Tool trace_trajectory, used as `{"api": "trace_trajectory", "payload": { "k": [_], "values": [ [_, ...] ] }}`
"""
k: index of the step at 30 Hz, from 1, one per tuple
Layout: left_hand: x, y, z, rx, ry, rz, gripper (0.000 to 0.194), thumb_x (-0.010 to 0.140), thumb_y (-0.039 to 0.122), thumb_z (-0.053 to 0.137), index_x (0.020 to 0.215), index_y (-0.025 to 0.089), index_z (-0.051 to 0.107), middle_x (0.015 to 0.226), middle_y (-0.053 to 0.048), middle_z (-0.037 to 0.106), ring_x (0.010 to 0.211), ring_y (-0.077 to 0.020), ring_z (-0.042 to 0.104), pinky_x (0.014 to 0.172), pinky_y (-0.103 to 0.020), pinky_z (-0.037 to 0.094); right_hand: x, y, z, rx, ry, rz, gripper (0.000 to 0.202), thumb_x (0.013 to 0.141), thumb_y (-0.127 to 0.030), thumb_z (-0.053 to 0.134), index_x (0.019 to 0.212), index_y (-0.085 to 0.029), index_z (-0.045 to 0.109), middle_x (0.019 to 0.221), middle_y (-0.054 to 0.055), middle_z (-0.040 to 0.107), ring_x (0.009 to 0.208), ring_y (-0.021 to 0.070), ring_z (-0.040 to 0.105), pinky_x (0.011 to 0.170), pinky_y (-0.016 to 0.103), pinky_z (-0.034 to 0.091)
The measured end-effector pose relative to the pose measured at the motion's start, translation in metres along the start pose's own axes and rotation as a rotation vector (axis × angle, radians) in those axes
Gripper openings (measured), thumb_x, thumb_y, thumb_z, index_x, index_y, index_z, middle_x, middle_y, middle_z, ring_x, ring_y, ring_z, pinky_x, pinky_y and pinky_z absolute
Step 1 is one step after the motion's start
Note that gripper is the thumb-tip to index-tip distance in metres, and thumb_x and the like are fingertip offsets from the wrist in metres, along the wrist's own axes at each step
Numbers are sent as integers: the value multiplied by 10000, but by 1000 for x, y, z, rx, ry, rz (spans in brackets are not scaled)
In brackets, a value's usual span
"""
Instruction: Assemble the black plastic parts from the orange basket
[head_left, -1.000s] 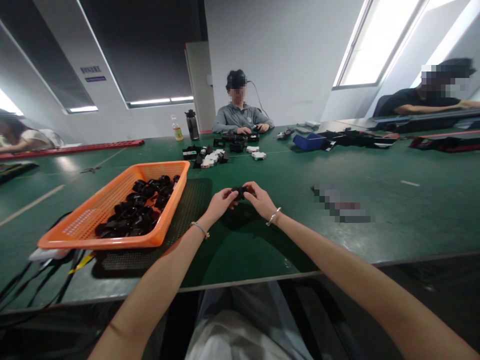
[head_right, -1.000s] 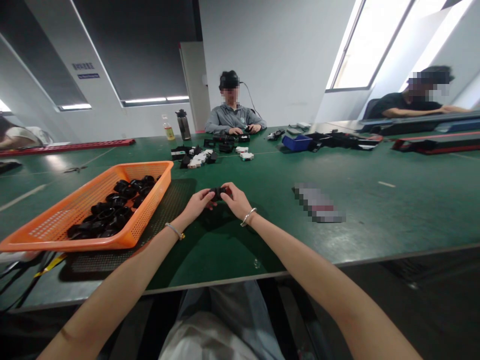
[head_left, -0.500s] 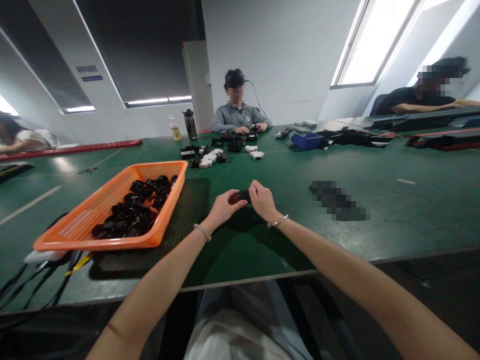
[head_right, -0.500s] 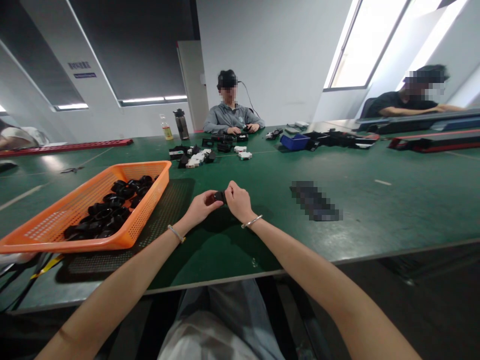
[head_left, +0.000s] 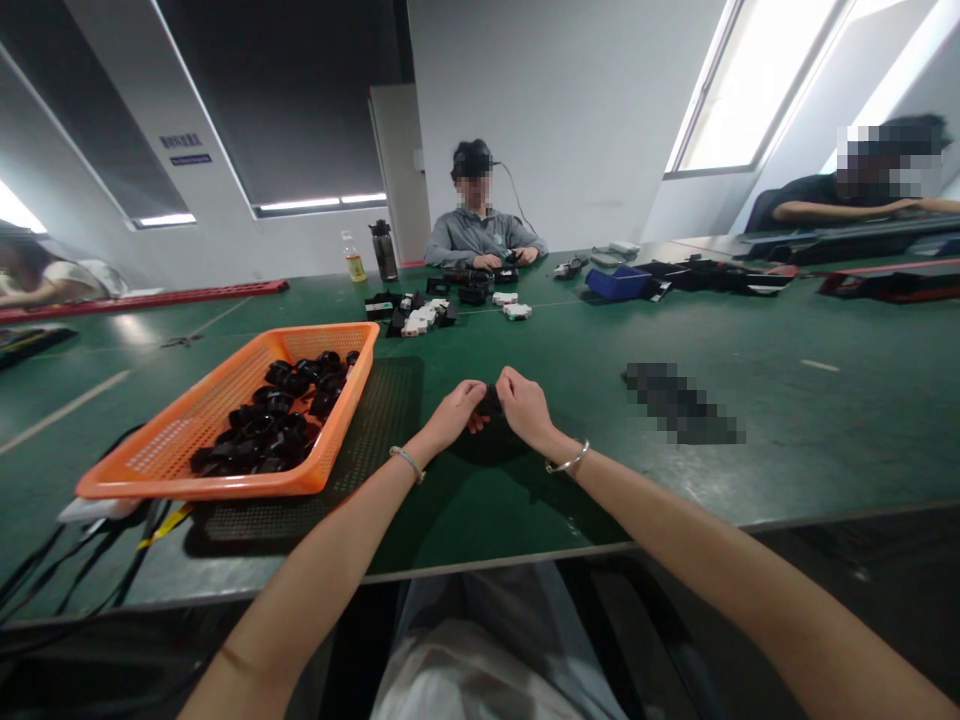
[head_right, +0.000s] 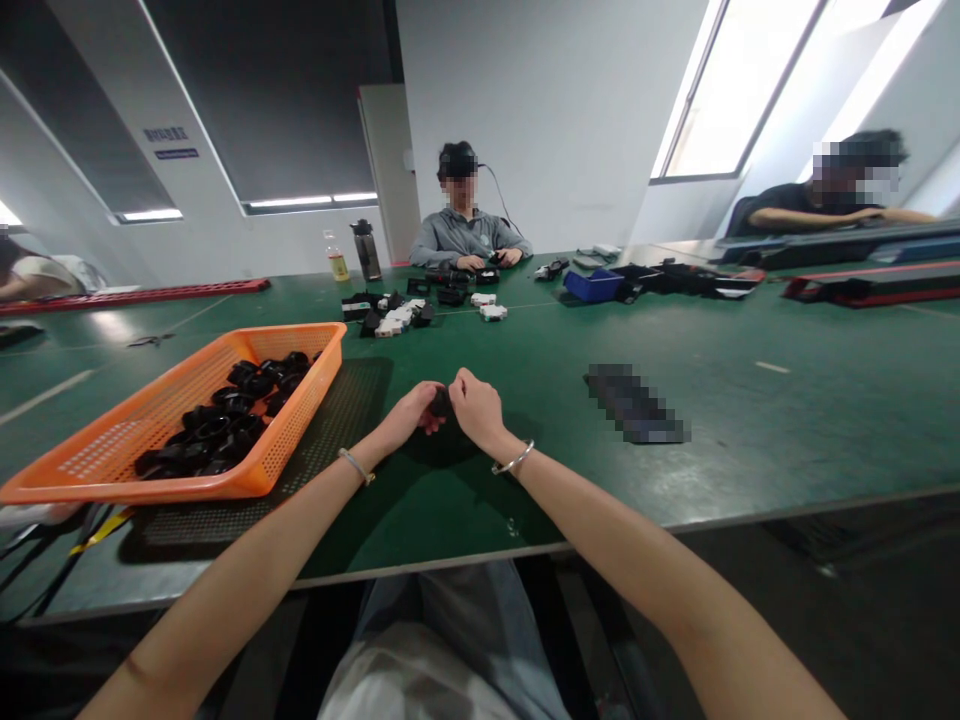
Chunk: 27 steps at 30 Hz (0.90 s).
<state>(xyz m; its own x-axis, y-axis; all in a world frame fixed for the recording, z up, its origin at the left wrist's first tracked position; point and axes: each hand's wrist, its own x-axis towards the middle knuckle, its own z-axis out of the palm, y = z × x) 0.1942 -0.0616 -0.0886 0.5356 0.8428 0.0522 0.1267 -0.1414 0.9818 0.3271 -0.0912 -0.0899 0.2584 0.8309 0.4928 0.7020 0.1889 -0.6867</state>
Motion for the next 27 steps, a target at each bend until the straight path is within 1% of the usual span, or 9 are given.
{"api": "trace_trajectory", "payload": {
  "k": [4, 6, 8, 10, 13, 18, 23, 25, 27],
  "values": [
    [3, 4, 10, -169, 44, -226, 597, 840, 642, 171, 638, 169, 474, 450, 8, 468, 355, -75, 395, 379, -200, 254, -4, -5, -2, -184, 38, -105, 195, 805, -252, 322, 669, -212, 456, 511, 3, 469, 446, 126, 370, 485, 252, 217],
    [4, 7, 14, -153, 131, -326, 622, 843, 638, 133, 565, 177, 445, 421, 0, 430, 347, -84, 371, 381, -217, 236, -6, -7, -2, -263, 21, -180, 195, 804, -249, 332, 712, -197, 496, 528, 22, 514, 455, 131, 404, 485, 248, 222],
    [4, 7, 18, -87, 232, -352, 599, 856, 606, 172, 530, 183, 445, 416, -12, 420, 372, -107, 392, 411, -241, 266, -8, -10, -2, -316, -2, -237, 198, 801, -244, 341, 738, -184, 519, 550, 40, 552, 470, 138, 438, 488, 248, 228],
    [4, 6, 19, 23, 323, -281, 524, 870, 534, 252, 532, 192, 458, 432, -21, 437, 437, -139, 444, 469, -261, 313, -9, -12, -1, -342, -22, -245, 199, 799, -236, 344, 755, -176, 529, 570, 52, 574, 479, 146, 461, 491, 251, 232],
    [1, 5, 18, 230, 434, -101, 402, 870, 408, 343, 546, 203, 465, 505, -39, 499, 581, -180, 512, 579, -282, 355, -10, -16, 1, -342, -42, -209, 196, 794, -226, 342, 774, -172, 530, 581, 57, 582, 476, 150, 463, 493, 256, 234],
    [-5, 11, 20, 461, 546, 11, 454, 893, 315, 236, 515, 197, 458, 574, -81, 573, 619, -192, 554, 629, -293, 378, -10, -21, 4, -224, 6, -131, 168, 788, -218, 322, 746, -191, 482, 518, 6, 490, 439, 133, 385, 490, 258, 221],
    [-7, 15, 19, 902, 542, 168, 435, 892, 246, 169, 736, 154, 565, 714, -106, 655, 669, -197, 606, 596, -277, 385, -9, -27, 6, 58, 76, 22, 172, 790, -199, 287, 631, -226, 348, 484, -36, 367, 466, 129, 344, 496, 260, 220],
    [-7, 14, 16, 1036, 525, 250, 432, 893, 242, 159, 797, 147, 570, 722, -98, 658, 661, -185, 607, 581, -265, 385, -8, -28, 7, 171, 60, 102, 208, 793, -193, 286, 590, -230, 310, 478, -40, 343, 473, 125, 339, 494, 258, 230],
    [-6, 12, 9, 1136, 478, 360, 425, 891, 248, 158, 815, 146, 564, 705, -87, 647, 654, -175, 603, 581, -259, 387, -8, -27, 10, 298, -11, 225, 243, 805, -191, 275, 565, -229, 284, 473, -44, 326, 468, 116, 335, 480, 248, 242]
  ]
}}
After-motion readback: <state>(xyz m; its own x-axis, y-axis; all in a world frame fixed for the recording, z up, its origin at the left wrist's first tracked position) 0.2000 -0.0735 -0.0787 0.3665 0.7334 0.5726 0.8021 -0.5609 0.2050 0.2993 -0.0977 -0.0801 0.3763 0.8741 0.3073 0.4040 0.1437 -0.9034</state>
